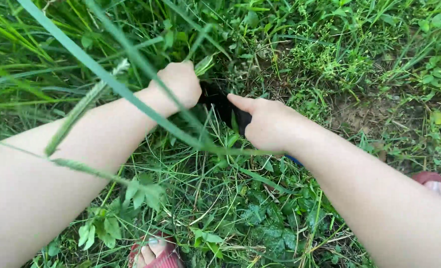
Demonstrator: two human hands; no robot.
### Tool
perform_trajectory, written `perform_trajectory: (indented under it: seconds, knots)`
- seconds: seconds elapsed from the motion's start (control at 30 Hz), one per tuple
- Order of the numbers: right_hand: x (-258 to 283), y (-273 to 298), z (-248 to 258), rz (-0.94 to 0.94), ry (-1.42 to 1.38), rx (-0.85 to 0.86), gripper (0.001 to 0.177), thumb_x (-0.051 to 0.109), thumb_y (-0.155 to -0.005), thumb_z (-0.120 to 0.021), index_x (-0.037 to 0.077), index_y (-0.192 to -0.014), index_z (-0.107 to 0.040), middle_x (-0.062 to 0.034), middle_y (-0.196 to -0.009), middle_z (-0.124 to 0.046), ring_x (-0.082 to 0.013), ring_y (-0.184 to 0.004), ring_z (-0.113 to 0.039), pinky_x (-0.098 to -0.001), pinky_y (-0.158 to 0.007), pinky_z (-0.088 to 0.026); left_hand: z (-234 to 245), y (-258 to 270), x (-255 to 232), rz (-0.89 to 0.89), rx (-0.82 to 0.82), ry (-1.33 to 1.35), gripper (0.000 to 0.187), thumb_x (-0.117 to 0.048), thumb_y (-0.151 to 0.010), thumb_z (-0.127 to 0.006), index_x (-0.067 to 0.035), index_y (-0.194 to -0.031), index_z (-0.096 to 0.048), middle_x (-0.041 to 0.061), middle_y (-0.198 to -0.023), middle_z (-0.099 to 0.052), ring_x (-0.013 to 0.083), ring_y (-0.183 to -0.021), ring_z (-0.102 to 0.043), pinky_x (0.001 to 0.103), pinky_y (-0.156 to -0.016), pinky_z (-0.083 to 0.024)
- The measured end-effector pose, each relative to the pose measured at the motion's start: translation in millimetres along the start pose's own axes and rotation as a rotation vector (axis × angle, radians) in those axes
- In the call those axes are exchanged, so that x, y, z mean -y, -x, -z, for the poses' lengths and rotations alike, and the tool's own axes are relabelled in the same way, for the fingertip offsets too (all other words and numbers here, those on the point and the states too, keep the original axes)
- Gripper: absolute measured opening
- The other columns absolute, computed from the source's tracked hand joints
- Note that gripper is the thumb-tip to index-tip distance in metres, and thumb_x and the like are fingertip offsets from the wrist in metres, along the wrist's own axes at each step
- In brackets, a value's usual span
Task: Cutting and gathering a bundle of grass or weeds by hand using a knife in a garden.
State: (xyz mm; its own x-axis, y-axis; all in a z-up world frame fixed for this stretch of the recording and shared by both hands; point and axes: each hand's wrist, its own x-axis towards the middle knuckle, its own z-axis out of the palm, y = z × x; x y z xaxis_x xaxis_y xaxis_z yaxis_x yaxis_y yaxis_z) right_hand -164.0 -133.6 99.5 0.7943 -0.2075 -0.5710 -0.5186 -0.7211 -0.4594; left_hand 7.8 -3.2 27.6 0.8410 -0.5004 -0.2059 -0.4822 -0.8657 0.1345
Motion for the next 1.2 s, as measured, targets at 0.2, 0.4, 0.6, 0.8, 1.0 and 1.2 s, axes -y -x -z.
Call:
perform_trajectory:
  seconds: [0.2,0.4,0.6,0.8,1.0,1.2]
  knots:
    - [4,-1,-11,-0.023,-0.015,-0.013,0.080,0.009,-0.090,-0.051,0.048,-0.157,-0.032,-0.0167,-0.110,-0.074,-0.0294,-0.066,-0.072,-0.0420,-0.066,-0.058,-20,-4,25,0.147,0.117,-0.027,0.037,-0.018,-0.089,-0.063,0.002,-0.121,-0.062,0.027,-0.125,-0.066,0.0421,-0.115,-0.066,0.049,-0.097,-0.053]
    - [2,-15,-25,0.041,0.004,-0.032,0.085,0.006,-0.088,-0.052,0.045,-0.159,-0.028,-0.0173,-0.119,-0.073,-0.0292,-0.083,-0.074,-0.0415,-0.077,-0.059,-19,3,39,0.209,0.181,-0.014,0.033,-0.019,-0.091,-0.061,-0.004,-0.119,-0.070,0.021,-0.131,-0.065,0.0416,-0.118,-0.065,0.049,-0.099,-0.053]
    - [10,-30,-32,0.001,0.063,0.007,0.089,0.001,-0.085,-0.049,0.042,-0.159,-0.023,-0.0185,-0.125,-0.068,-0.0321,-0.085,-0.075,-0.0427,-0.075,-0.061,-16,16,29,0.025,0.082,-0.002,0.030,-0.022,-0.091,-0.061,-0.004,-0.111,-0.073,0.022,-0.119,-0.070,0.0423,-0.113,-0.065,0.049,-0.099,-0.052]
    - [13,-9,-26,-0.045,-0.017,0.069,0.089,0.000,-0.085,-0.048,0.044,-0.159,-0.025,-0.0186,-0.102,-0.074,-0.0295,-0.060,-0.066,-0.0417,-0.058,-0.056,-22,-2,71,0.012,-0.084,0.312,0.025,-0.025,-0.093,-0.064,-0.002,-0.101,-0.071,0.022,-0.101,-0.070,0.0405,-0.096,-0.066,0.049,-0.084,-0.053]
    - [-32,1,7,-0.115,-0.324,0.146,0.084,0.004,-0.092,-0.054,0.051,-0.159,-0.033,-0.0081,-0.066,-0.058,-0.0178,-0.042,-0.046,-0.0368,-0.041,-0.042,-28,-49,81,0.237,-0.021,1.046,0.019,-0.019,-0.096,-0.058,-0.001,-0.096,-0.066,0.010,-0.086,-0.068,0.0268,-0.079,-0.066,0.042,-0.062,-0.050]
    - [-44,7,29,-0.156,-0.343,0.132,0.080,0.004,-0.097,-0.053,0.051,-0.159,-0.031,-0.0067,-0.060,-0.052,-0.0159,-0.042,-0.042,-0.0354,-0.041,-0.040,-53,-83,54,0.430,0.029,1.134,0.023,-0.018,-0.099,-0.051,-0.001,-0.107,-0.064,0.013,-0.101,-0.065,0.0278,-0.090,-0.061,0.044,-0.072,-0.048]
